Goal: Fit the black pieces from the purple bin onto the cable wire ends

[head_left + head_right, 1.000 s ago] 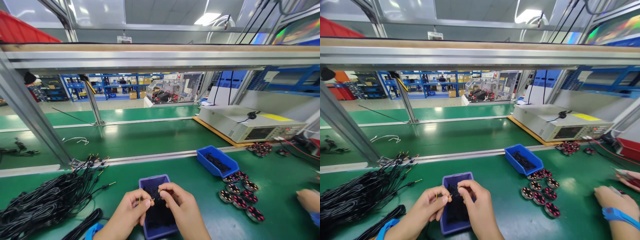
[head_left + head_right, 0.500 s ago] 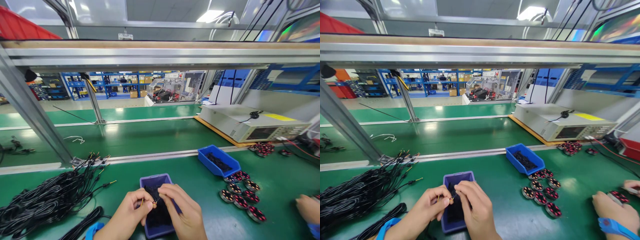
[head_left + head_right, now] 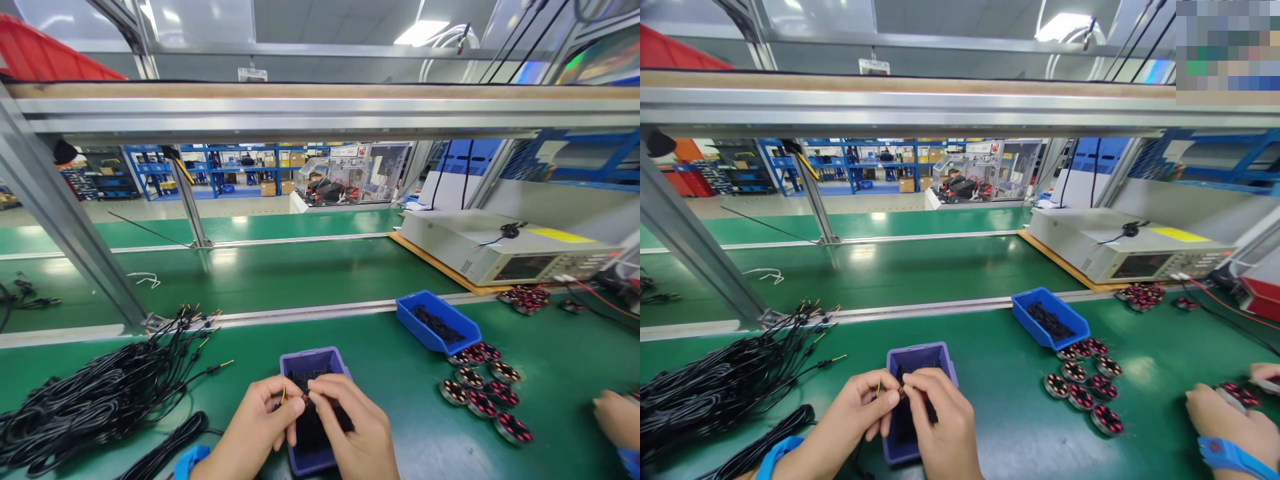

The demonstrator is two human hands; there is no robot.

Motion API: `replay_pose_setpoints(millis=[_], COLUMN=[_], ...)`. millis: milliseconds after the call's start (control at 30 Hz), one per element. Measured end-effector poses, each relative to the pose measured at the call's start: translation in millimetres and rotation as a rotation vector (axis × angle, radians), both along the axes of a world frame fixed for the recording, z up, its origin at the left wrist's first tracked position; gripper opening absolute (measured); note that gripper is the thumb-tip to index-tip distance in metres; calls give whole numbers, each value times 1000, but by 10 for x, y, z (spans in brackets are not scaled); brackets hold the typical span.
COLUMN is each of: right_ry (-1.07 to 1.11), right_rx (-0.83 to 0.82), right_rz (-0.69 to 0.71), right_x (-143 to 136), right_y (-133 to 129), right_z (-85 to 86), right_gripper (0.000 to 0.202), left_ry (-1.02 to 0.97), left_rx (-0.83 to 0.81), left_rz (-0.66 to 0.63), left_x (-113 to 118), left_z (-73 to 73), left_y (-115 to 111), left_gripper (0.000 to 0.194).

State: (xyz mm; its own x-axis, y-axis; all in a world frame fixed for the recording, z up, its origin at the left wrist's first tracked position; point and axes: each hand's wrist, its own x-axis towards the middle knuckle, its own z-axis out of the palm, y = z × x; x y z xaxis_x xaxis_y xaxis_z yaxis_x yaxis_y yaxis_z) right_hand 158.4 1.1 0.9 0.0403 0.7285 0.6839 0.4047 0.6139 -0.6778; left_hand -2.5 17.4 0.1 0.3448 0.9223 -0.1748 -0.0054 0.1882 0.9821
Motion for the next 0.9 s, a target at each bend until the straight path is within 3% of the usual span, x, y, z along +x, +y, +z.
replay_pose_setpoints(millis=[167, 267, 767, 900], right_ry=[188, 233, 88, 113], right_rx=[-317, -386, -113, -185], right_rz=[-20, 14, -42, 4], right_x=[24, 54, -25, -48], right_y=[15, 5, -31, -16], right_z=[-59, -46, -20, 2], right_gripper=[12, 13, 11, 13], left_ry=[10, 3, 15, 0], left_rx=[-16, -24, -8, -35], left_rz=[19, 27, 6, 10], left_x=[-15, -18, 8, 1], left_z=[10, 44, 115, 83], left_y=[-1, -10, -13, -7], left_gripper=[49, 48, 49, 51])
